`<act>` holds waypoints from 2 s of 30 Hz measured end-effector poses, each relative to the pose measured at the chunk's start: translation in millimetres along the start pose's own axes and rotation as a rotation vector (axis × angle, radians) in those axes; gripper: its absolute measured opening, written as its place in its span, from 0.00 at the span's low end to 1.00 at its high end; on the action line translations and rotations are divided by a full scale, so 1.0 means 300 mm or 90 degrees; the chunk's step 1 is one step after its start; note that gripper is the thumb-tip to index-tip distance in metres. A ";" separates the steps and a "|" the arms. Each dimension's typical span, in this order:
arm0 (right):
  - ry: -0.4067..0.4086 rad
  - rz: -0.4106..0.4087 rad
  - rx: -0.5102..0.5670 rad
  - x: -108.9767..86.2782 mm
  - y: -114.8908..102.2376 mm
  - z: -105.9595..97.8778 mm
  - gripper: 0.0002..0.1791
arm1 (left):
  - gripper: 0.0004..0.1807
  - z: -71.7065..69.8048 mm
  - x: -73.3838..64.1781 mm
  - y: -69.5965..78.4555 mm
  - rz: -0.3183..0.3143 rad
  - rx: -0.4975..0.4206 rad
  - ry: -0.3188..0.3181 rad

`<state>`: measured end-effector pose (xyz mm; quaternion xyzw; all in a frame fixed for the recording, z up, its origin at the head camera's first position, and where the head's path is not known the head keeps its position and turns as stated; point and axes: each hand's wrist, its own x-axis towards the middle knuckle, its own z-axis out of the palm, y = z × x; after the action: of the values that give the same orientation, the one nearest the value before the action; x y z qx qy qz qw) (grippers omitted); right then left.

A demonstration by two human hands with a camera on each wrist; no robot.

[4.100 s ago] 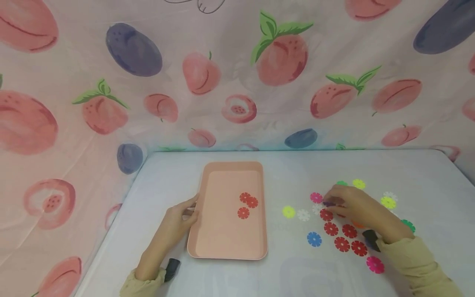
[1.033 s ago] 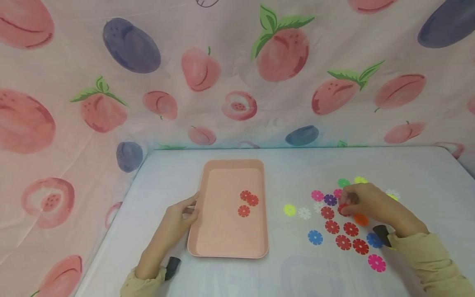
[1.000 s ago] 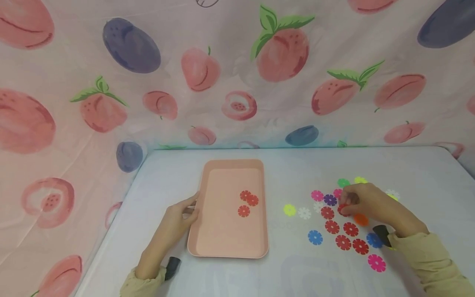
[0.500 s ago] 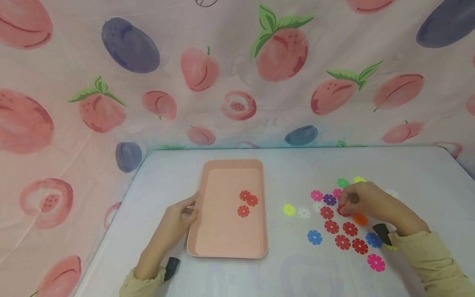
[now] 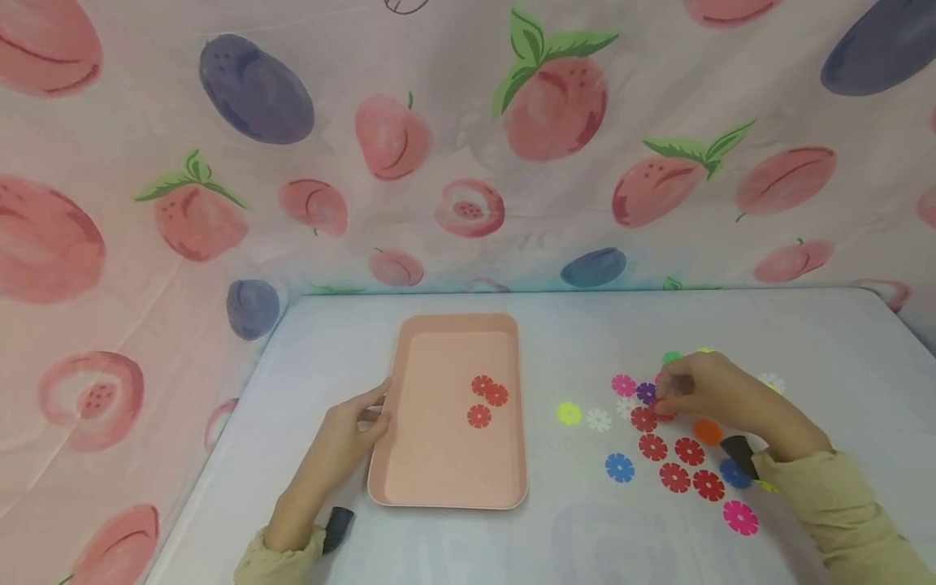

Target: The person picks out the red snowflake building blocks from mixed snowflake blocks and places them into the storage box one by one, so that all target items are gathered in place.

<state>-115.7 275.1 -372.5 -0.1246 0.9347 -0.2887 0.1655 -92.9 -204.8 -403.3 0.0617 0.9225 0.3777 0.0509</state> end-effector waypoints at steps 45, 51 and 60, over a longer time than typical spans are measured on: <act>0.015 -0.130 0.071 0.111 -0.225 0.080 0.09 | 0.30 0.004 0.001 -0.008 0.009 -0.005 -0.003; 0.012 -0.122 0.057 0.132 -0.254 0.103 0.09 | 0.30 0.004 0.001 -0.010 0.010 -0.002 0.001; -0.015 -0.107 0.064 0.158 -0.297 0.134 0.08 | 0.30 0.004 0.001 -0.009 0.007 0.003 0.000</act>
<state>-131.4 168.0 -363.4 -0.1976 0.9033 -0.3467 0.1577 -93.1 -205.9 -406.0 0.0667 0.9229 0.3762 0.0485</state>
